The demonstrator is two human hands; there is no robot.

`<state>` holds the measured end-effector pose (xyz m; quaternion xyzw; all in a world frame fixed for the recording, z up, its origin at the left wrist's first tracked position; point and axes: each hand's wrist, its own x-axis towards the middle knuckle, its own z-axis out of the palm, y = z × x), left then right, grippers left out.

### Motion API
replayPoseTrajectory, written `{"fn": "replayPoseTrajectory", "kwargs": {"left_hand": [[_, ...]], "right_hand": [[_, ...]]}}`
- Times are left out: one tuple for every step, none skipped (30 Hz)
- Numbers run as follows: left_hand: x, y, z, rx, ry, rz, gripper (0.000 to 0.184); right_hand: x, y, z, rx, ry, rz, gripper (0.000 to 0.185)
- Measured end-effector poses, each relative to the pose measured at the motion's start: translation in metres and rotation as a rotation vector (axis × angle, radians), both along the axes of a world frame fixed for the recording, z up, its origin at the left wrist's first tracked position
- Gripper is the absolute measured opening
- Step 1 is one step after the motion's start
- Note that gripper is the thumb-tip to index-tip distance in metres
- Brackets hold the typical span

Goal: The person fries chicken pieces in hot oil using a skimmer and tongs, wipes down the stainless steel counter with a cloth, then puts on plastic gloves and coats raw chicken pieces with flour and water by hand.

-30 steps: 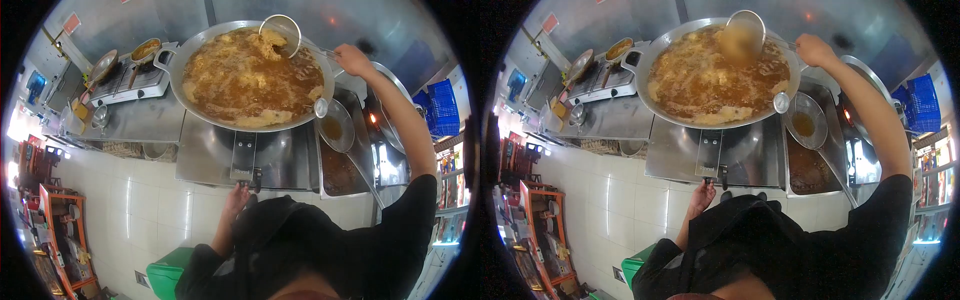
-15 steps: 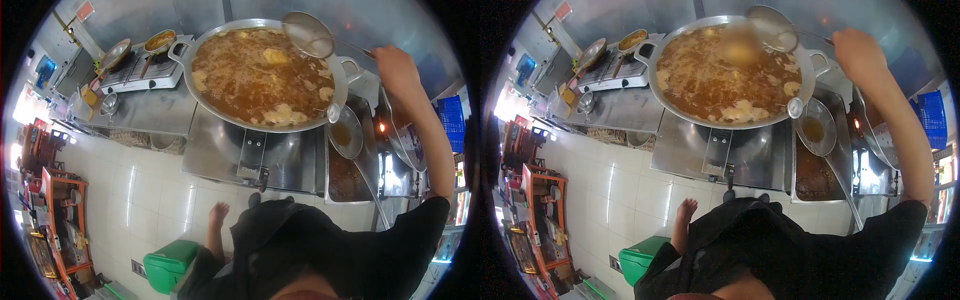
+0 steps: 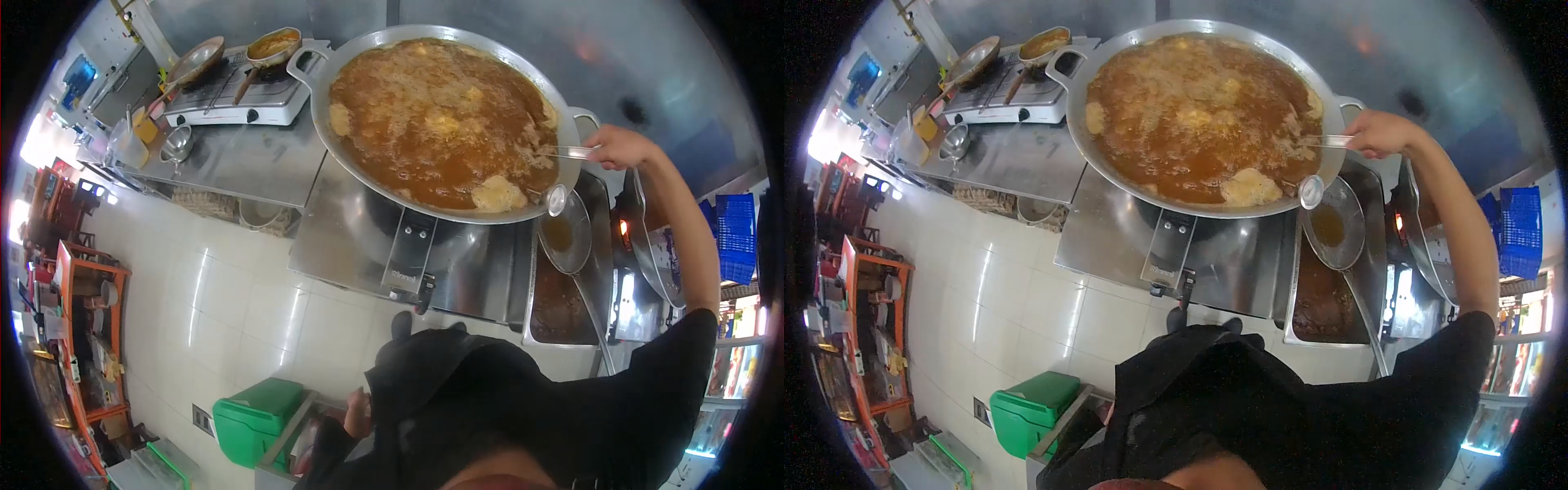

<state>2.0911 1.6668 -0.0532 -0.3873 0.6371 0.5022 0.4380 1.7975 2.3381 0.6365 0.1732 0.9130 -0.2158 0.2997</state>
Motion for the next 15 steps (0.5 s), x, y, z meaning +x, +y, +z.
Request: {"fn": "replayPoseTrajectory", "kwargs": {"left_hand": [[-0.004,0.010,-0.006,0.036,0.010,0.050,0.033],[-0.015,0.022,-0.009,0.067,0.030,0.094,0.033],[-0.027,0.029,-0.010,0.097,0.057,0.124,0.034],[-0.038,0.037,-0.008,0.128,0.088,0.150,0.034],[-0.049,0.043,-0.005,0.156,0.119,0.169,0.034],[-0.058,0.048,0.003,0.182,0.150,0.181,0.034],[-0.071,0.053,0.019,0.218,0.180,0.190,0.034],[-0.082,0.059,0.034,0.244,0.205,0.186,0.035],[-0.091,0.062,0.050,0.257,0.222,0.178,0.035],[-0.099,0.067,0.071,0.251,0.220,0.174,0.035],[-0.111,0.076,0.109,0.139,0.230,0.083,0.036],[-0.118,0.079,0.129,0.028,0.243,-0.006,0.038],[-0.118,0.075,0.126,0.027,0.248,-0.007,0.038],[-0.118,0.072,0.122,0.016,0.209,-0.001,0.038],[-0.116,0.069,0.110,0.008,0.169,0.006,0.038]], "right_hand": [[-0.001,0.000,-0.010,-0.094,0.028,0.004,0.020],[-0.003,-0.007,-0.021,-0.089,0.024,0.000,0.020],[-0.007,-0.019,-0.032,-0.149,0.086,-0.075,0.015],[-0.013,-0.032,-0.036,-0.208,0.151,-0.145,0.012],[-0.020,-0.042,-0.038,-0.208,0.152,-0.140,0.012],[-0.024,-0.052,-0.040,-0.255,0.143,-0.146,0.012],[-0.028,-0.059,-0.040,-0.299,0.138,-0.151,0.013],[-0.031,-0.066,-0.041,-0.301,0.138,-0.152,0.013],[-0.033,-0.072,-0.044,-0.326,0.188,-0.221,0.014],[-0.034,-0.076,-0.047,-0.350,0.238,-0.291,0.016],[-0.032,-0.078,-0.045,-0.356,0.237,-0.296,0.016],[-0.031,-0.079,-0.041,-0.373,0.238,-0.327,0.013],[-0.030,-0.081,-0.034,-0.388,0.241,-0.357,0.024],[-0.026,-0.082,-0.030,-0.388,0.247,-0.356,0.024],[-0.019,-0.081,-0.025,-0.402,0.257,-0.382,0.024]]}}
